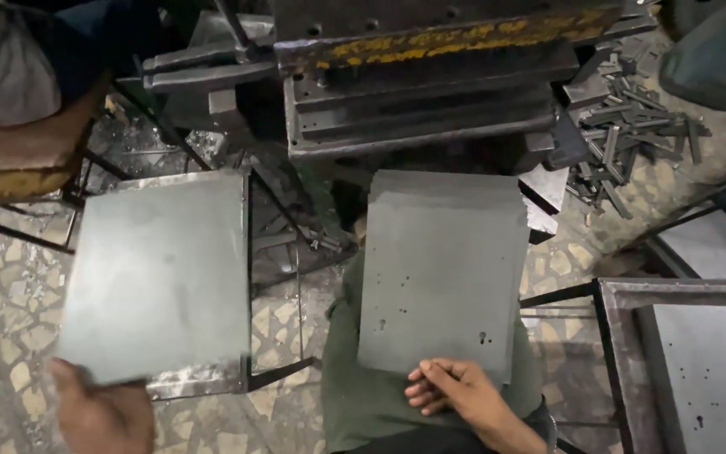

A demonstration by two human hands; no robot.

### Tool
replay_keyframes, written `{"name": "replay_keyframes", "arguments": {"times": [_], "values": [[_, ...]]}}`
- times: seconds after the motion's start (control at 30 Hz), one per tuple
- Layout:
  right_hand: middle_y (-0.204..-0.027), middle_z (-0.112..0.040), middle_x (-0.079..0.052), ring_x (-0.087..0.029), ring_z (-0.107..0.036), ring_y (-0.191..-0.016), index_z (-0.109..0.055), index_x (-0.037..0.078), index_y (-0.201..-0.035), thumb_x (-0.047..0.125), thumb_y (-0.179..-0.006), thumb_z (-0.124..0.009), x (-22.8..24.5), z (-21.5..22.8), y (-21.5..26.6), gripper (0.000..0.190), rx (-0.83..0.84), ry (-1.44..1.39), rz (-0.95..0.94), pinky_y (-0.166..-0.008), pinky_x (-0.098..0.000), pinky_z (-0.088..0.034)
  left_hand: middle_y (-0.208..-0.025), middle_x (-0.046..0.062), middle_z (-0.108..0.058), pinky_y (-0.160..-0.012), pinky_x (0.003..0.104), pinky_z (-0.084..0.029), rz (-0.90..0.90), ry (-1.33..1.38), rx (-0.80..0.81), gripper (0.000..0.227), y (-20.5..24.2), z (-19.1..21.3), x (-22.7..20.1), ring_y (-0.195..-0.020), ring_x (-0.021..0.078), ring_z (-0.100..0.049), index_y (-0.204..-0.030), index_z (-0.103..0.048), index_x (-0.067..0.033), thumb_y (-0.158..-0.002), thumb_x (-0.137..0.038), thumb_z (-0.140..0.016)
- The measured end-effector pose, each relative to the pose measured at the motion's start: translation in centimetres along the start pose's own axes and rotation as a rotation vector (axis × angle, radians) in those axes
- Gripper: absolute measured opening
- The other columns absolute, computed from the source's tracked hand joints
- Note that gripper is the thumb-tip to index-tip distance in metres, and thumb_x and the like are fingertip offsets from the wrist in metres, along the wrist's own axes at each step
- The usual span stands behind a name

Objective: Using a manual stamping press to punch holes into square metal plates and stacking them.

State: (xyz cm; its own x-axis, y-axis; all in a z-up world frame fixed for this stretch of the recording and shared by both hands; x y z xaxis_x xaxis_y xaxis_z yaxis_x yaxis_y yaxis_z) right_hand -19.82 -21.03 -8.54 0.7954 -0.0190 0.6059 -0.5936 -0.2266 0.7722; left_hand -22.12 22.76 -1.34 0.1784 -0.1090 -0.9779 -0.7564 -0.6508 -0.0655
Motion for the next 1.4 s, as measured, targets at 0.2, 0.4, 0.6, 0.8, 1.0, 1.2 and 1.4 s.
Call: {"name": "replay_keyframes", "arguments": {"times": [0.2, 0.4, 0.6, 0.8, 1.0, 1.2, 1.4], "values": [[-0.109, -0.079, -0.021, -0.027, -0.076, -0.097, -0.070, -0.009, -0.118, 0.010, -0.096, -0.062, 0.6, -1.6, -1.1, 0.030, 0.221, -0.027, 0.207, -0.081, -0.0371, -0.061, -0.145, 0.013, -0.046, -0.107, 0.059, -0.037, 0.481, 0.343, -0.052, 0.065, 6.8, -10.5, 1.5, -0.128, 0.0324, -0.046, -0.161, -0.033, -0.0084, -0.097, -0.019, -0.030], [-0.102, -0.074, -0.016, -0.026, -0.071, -0.086, -0.067, -0.006, -0.118, 0.020, -0.093, -0.068, 8.0, -4.1, 1.1, 0.036, 0.179, -0.161, 0.647, -0.085, -0.0442, -0.062, -0.136, 0.026, -0.055, -0.105, 0.064, -0.049, 0.652, 0.511, 0.078, 0.060, 8.9, -22.7, 2.3, -0.123, 0.0433, -0.056, -0.148, -0.041, -0.0064, -0.090, -0.021, -0.051], [-0.083, -0.066, -0.018, -0.031, -0.073, -0.077, -0.061, -0.008, -0.092, 0.007, -0.098, -0.070, 17.5, -2.5, -0.3, 0.018, -0.301, -0.522, 0.714, -0.080, -0.0437, -0.062, -0.125, 0.023, -0.055, -0.100, 0.055, -0.057, 0.633, 0.491, 0.152, 0.066, 5.2, -29.5, 4.3, -0.107, 0.0395, -0.068, -0.155, -0.035, -0.0018, -0.101, -0.029, -0.060], [-0.086, -0.070, -0.013, -0.029, -0.076, -0.079, -0.064, -0.001, -0.091, 0.014, -0.091, -0.079, 24.0, -0.9, -8.0, 0.021, -0.205, -0.470, 0.681, -0.070, -0.0374, -0.061, -0.104, 0.025, -0.070, -0.086, 0.048, -0.065, 0.510, 0.522, 0.123, 0.036, 0.8, -32.7, 5.1, -0.096, 0.0388, -0.076, -0.118, -0.059, 0.0072, -0.104, -0.025, -0.061], [-0.087, -0.070, -0.020, -0.033, -0.078, -0.074, -0.064, -0.006, -0.098, 0.006, -0.088, -0.077, 27.7, -0.5, -13.3, 0.021, -0.203, -0.443, 0.628, -0.051, -0.0308, -0.043, -0.105, 0.029, -0.074, -0.078, 0.038, -0.067, 0.399, 0.376, 0.169, 0.031, -3.5, -33.8, 5.7, -0.092, 0.0326, -0.078, -0.115, -0.062, 0.0068, -0.106, -0.022, -0.055], [-0.082, -0.072, -0.021, -0.034, -0.079, -0.071, -0.063, -0.006, -0.094, 0.009, -0.086, -0.081, 27.5, -0.5, -13.0, 0.024, -0.240, -0.452, 0.652, -0.048, -0.0291, -0.040, -0.098, 0.031, -0.074, -0.073, 0.035, -0.066, 0.357, 0.293, 0.189, 0.024, -4.0, -34.4, 6.0, -0.085, 0.0320, -0.078, -0.103, -0.059, 0.0056, -0.107, -0.015, -0.048], [-0.088, -0.068, -0.027, -0.042, -0.078, -0.078, -0.057, -0.012, -0.106, 0.002, -0.090, -0.074, 27.6, 0.2, -12.8, 0.027, -0.210, -0.566, 0.613, -0.058, -0.0395, -0.063, -0.089, 0.032, -0.074, -0.064, 0.038, -0.068, 0.258, 0.240, 0.074, 0.027, -3.3, -35.8, 5.6, -0.072, 0.0333, -0.078, -0.090, -0.059, 0.0051, -0.103, -0.016, -0.049]]}}
Point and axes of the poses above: each hand's wrist, its own y-axis away from the middle knuckle, its own z-axis out of the back of the hand, x = y × z, the point moved 4 cm from there along -y, towards the middle knuckle
